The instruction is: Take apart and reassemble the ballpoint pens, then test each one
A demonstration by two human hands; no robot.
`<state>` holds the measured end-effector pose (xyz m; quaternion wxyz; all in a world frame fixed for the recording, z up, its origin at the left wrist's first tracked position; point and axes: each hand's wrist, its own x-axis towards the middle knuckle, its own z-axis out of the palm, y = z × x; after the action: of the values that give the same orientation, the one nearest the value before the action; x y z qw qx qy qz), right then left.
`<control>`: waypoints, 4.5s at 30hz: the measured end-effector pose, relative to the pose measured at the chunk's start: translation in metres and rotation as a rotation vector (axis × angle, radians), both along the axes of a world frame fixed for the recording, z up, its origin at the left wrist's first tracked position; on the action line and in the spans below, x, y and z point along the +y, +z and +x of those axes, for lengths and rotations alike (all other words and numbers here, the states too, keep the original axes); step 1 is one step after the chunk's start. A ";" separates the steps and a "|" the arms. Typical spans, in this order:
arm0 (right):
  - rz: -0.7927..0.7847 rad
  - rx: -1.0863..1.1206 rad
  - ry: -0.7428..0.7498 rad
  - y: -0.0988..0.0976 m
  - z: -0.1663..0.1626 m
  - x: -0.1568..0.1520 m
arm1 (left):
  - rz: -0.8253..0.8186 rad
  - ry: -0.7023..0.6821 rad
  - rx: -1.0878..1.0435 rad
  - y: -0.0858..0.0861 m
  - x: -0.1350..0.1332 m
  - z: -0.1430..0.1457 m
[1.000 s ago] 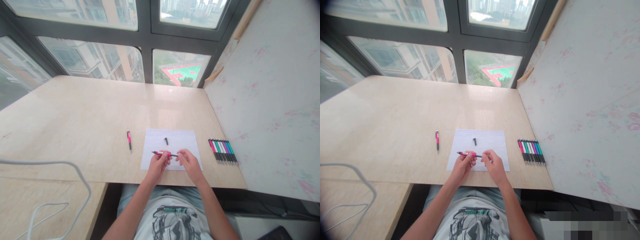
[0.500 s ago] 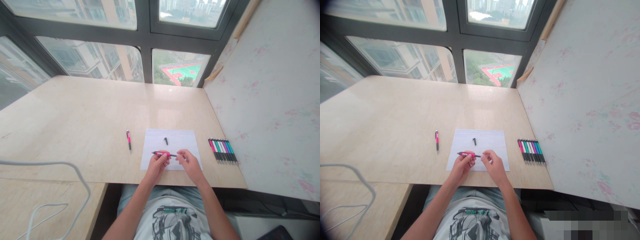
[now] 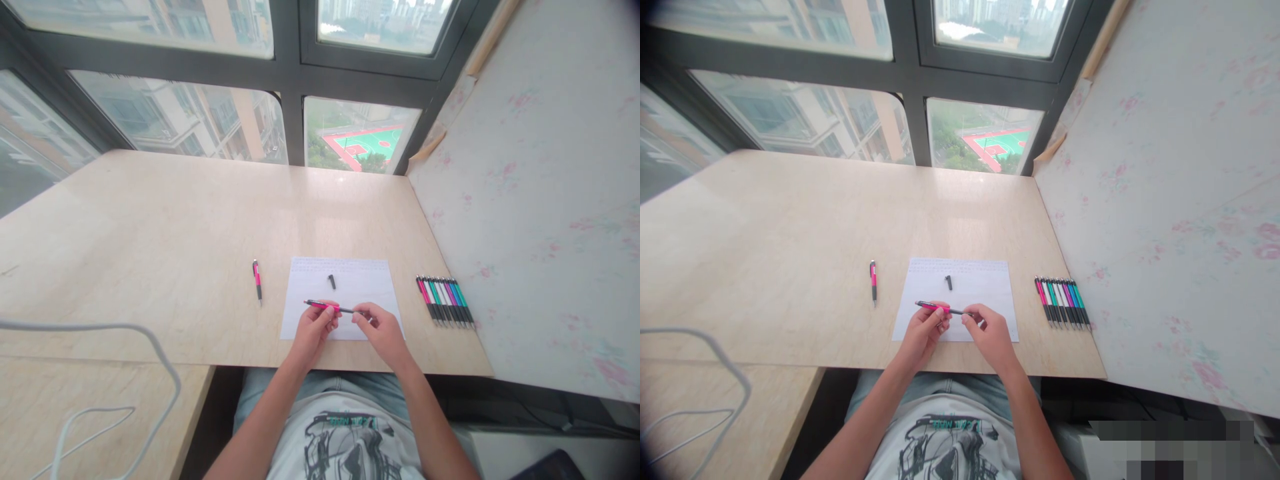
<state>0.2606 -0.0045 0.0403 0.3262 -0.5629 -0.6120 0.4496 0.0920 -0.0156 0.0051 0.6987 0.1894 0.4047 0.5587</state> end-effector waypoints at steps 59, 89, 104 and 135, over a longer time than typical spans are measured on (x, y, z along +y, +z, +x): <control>0.277 -0.769 -0.117 -0.033 -0.033 0.047 | -0.071 0.019 -0.416 -0.004 0.005 -0.012; 0.225 -0.075 -0.004 0.004 -0.002 0.009 | -0.005 -0.111 -0.152 0.002 0.003 -0.007; 0.211 -0.109 -0.013 0.006 0.008 0.012 | -0.036 -0.026 -0.157 -0.002 0.003 -0.006; 0.378 -0.505 -0.116 -0.040 -0.019 0.062 | -0.016 -0.056 -0.186 -0.003 0.004 -0.005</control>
<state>0.2412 0.0578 0.0001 0.2878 -0.6202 -0.7131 0.1547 0.0870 -0.0120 0.0024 0.7500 0.1425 0.3373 0.5508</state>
